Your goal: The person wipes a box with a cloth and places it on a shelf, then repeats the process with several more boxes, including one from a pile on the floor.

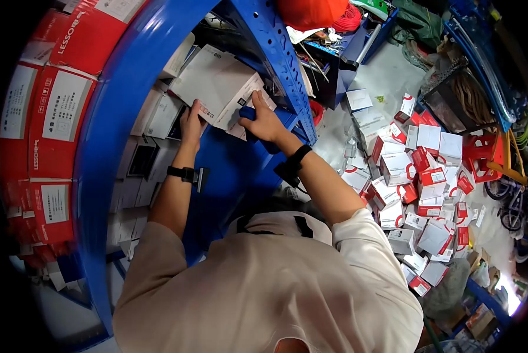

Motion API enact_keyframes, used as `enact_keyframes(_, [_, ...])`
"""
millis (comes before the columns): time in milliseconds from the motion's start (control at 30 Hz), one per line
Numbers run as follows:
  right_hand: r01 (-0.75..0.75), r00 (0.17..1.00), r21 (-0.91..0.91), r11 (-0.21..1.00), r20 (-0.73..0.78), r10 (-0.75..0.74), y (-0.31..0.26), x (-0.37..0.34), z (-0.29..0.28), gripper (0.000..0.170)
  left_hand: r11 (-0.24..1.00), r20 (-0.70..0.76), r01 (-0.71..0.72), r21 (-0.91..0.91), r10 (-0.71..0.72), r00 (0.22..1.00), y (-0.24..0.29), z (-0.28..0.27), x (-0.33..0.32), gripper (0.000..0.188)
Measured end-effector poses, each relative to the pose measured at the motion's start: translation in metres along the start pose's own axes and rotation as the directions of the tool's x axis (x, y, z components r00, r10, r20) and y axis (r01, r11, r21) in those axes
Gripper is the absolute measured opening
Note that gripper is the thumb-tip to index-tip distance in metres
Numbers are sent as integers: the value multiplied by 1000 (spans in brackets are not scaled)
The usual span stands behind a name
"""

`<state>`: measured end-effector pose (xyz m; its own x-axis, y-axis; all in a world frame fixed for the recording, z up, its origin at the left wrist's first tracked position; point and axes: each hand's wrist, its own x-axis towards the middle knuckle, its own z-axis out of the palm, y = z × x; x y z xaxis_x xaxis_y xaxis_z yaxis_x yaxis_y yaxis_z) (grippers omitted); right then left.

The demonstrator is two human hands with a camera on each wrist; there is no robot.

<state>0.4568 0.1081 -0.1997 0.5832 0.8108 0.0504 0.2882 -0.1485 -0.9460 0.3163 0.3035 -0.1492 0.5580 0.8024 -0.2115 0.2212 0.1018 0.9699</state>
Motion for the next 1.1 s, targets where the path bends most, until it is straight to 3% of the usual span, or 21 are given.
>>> enact_keyframes(200, [-29,1000,-94,995,-3,29,-10,6,8,109,993,-58,-32,110,39,998,-1,1,-5,67])
enact_keyframes(267, [-35,999,-105,994,-2,35,-11,4,6,108,989,-118,64,133,-49,992,1,4,-8,69])
enact_keyframes(467, [-5,997,-166,986,-78,-8,7,4,5,98,989,-30,143,34,-142,989,7,1,-4,68])
enact_keyframes(533, [22,960,38,999,-279,-10,14,10,-1,95,988,-56,156,-12,-156,986,7,1,-6,72])
enact_keyframes(567, [-106,974,156,982,-182,135,9,10,-13,95,987,-36,148,-57,-151,988,2,-1,-3,71])
enact_keyframes(600, [-104,973,161,981,-187,134,17,13,-13,95,988,-34,145,-51,-146,989,1,-3,-3,71])
enact_keyframes(667, [-54,982,-31,998,-183,47,29,23,-14,97,980,18,170,-107,-169,985,3,-2,-4,70])
enact_keyframes(800, [-48,996,15,999,-70,49,26,19,-19,98,983,16,162,-88,-161,987,1,0,-4,75])
enact_keyframes(833, [-52,996,16,999,-73,53,26,16,-16,98,983,20,165,-86,-163,986,-4,-1,-9,75])
enact_keyframes(900, [-133,967,-27,991,-223,123,27,12,-11,89,961,-10,146,-236,-153,988,-19,-4,-21,72])
enact_keyframes(933, [-136,965,-29,990,-232,125,27,5,-13,89,960,-21,203,-195,-211,977,-40,-12,-25,69])
enact_keyframes(967, [-149,965,116,982,-201,170,26,-6,-16,80,954,-34,257,-154,-265,964,-59,-21,-33,65])
enact_keyframes(1000, [-165,964,260,951,-164,212,25,-20,-17,71,948,1,316,-22,-316,949,-62,-20,-52,53])
enact_keyframes(1033, [-184,955,343,921,-160,251,19,-36,-20,56,915,147,351,200,-382,912,-66,-24,-63,38])
enact_keyframes(1067, [-166,944,429,888,-190,268,25,-48,-15,51,876,350,344,336,-456,818,-68,-28,-71,26])
enact_keyframes(1100, [-188,924,541,820,-187,335,31,-61,-11,47,850,525,281,446,-503,687,-70,-31,-75,33])
